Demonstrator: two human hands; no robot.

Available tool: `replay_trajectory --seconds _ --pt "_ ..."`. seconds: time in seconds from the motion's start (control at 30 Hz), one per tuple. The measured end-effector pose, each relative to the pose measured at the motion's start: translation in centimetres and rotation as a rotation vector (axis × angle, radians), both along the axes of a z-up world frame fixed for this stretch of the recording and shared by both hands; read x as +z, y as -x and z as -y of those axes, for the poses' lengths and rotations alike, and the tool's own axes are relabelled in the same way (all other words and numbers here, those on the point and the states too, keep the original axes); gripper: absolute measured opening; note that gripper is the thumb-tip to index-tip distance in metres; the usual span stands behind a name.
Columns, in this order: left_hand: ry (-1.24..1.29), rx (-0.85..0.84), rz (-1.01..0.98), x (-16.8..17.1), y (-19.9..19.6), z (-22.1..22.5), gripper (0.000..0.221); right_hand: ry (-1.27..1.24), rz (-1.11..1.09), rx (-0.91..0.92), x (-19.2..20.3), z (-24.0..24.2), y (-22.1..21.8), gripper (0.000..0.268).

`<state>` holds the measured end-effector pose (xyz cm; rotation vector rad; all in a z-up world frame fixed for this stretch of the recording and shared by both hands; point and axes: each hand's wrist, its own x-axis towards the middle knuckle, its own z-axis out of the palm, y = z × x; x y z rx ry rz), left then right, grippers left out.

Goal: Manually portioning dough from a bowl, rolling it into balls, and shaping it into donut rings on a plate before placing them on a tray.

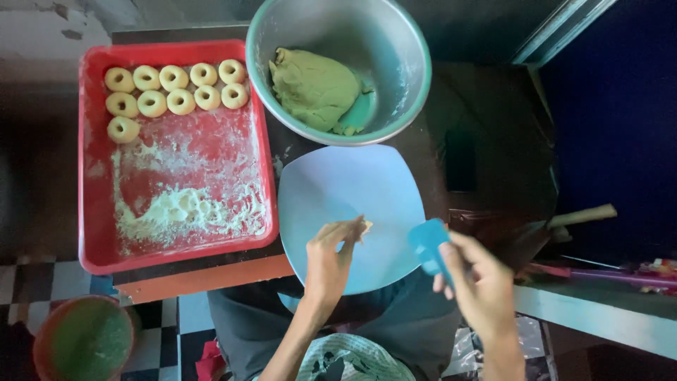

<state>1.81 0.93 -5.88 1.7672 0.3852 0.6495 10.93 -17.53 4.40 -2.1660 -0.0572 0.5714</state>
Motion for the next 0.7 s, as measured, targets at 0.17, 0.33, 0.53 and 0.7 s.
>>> replay_trajectory --seconds 0.17,0.33,0.53,0.7 --pt "-0.342 0.021 -0.131 -1.1 -1.2 0.0 0.021 -0.174 0.195 0.079 2.0 -3.2 -2.6 0.032" --pt "-0.745 -0.113 -0.244 -2.7 -0.2 0.6 0.056 -0.307 0.332 0.410 4.8 -9.9 -7.8 0.026" --pt "-0.474 -0.133 -0.252 -5.0 0.5 2.3 0.107 -0.236 0.544 0.754 -1.5 -23.6 -16.6 0.034" --pt "-0.019 -0.164 -0.147 -1.2 0.9 0.9 0.031 0.029 0.262 0.638 -6.7 -27.5 -19.6 0.023"
